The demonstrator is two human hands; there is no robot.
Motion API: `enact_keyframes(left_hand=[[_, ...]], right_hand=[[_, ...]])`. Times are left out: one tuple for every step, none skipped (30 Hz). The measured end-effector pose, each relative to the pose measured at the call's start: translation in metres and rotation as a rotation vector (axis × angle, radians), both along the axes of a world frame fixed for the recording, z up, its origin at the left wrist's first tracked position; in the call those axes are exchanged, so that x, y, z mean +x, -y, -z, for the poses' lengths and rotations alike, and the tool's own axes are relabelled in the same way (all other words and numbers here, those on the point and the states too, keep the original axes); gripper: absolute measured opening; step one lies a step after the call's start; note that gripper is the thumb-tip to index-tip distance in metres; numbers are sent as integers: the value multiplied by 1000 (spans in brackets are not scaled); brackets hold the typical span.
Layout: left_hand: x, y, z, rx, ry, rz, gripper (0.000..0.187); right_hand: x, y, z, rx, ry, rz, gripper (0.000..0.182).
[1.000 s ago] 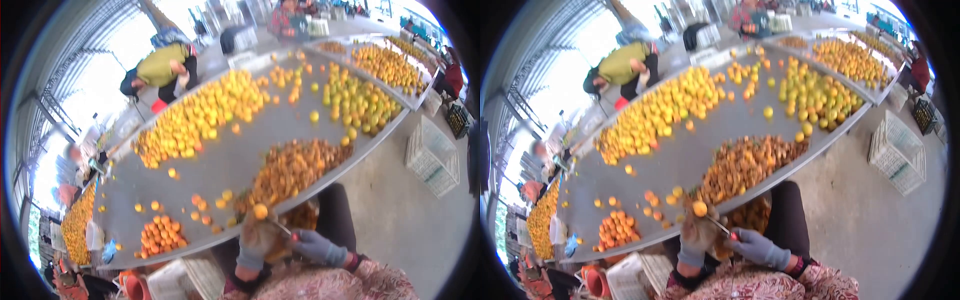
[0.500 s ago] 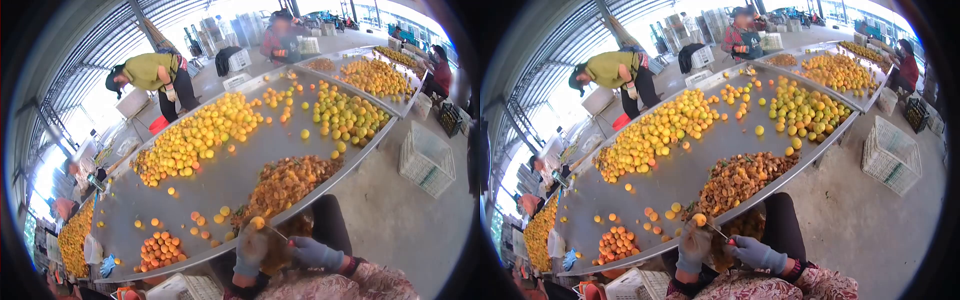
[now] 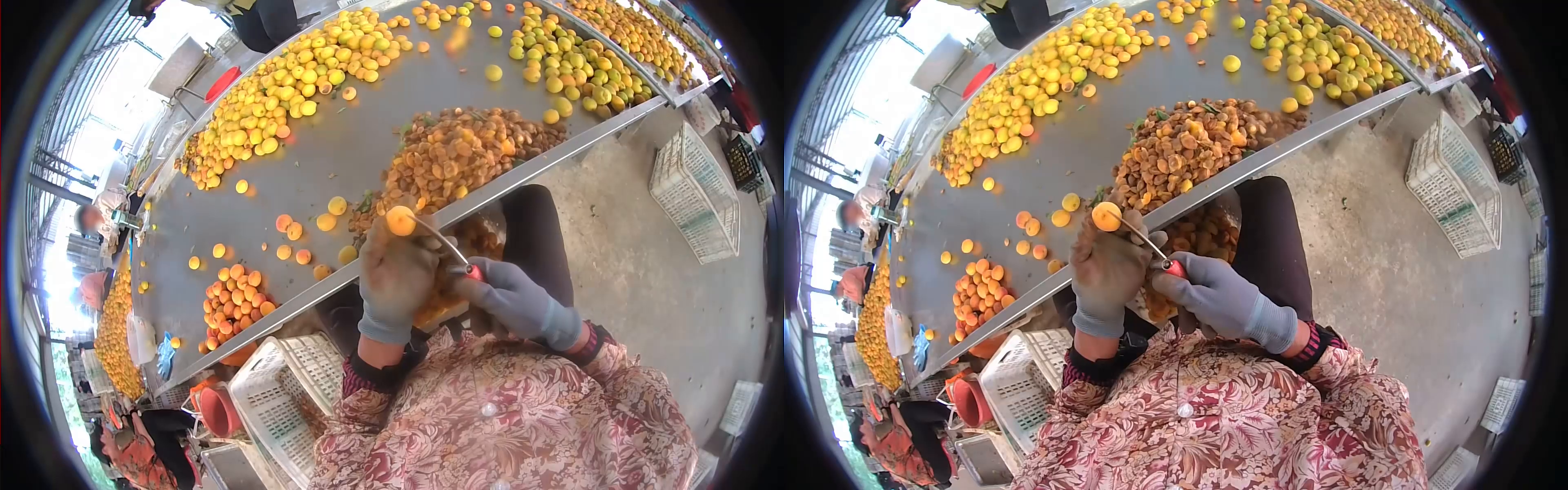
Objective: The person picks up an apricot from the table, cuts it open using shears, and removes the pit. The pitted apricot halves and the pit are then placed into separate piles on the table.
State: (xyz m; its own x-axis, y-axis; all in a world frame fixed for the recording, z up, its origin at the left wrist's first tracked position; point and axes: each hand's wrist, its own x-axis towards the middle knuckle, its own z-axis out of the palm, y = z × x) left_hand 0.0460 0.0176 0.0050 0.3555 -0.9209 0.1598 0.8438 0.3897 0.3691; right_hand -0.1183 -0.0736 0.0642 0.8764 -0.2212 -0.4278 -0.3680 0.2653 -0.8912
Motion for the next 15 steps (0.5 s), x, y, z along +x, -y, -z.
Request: enact_keyframes(left_hand=[[-2, 0, -1, 3, -3, -14, 39], [-2, -1, 0, 4, -5, -14, 39], [-1, -1, 2, 10, -12, -34, 38], [-1, -2, 4, 16, -18, -54, 38], [0, -2, 5, 17, -18, -54, 38], [0, -2, 6, 30, -24, -62, 38], [0, -2, 7, 42, -30, -69, 38], [0, -2, 6, 43, -30, -66, 38], [-2, -3, 4, 86, -22, -105, 35], [-3, -4, 3, 128, -13, -146, 33], [-3, -6, 6, 127, -12, -144, 33], [-1, -8, 11, 184, 161, -229, 30], [5, -6, 15, 221, 348, -316, 28], [9, -5, 24, 304, 525, -413, 28], [9, -4, 31, 368, 706, -526, 28]], right_hand=[[0, 0, 0, 1, -2, 1, 33], [1, -1, 0, -6, -2, 4, 32], [2, -2, -1, -13, -3, 5, 32], [2, -2, 2, -12, -3, 5, 32], [2, -1, 5, -25, 11, 3, 31], [2, -1, 8, -39, 25, 1, 30], [3, 0, 6, -37, 25, 3, 30], [4, 1, 2, -46, -30, -17, 29], [4, 2, 1, -56, -85, -38, 27], [4, 3, 3, -57, -85, -36, 27], [4, 2, 8, -32, -118, -26, 26], [3, 2, 13, -12, -147, -14, 24], [1, 2, 18, -32, -71, -13, 23], [0, 3, 19, -74, 29, -8, 22], [1, 5, 13, -76, -39, -17, 21]])
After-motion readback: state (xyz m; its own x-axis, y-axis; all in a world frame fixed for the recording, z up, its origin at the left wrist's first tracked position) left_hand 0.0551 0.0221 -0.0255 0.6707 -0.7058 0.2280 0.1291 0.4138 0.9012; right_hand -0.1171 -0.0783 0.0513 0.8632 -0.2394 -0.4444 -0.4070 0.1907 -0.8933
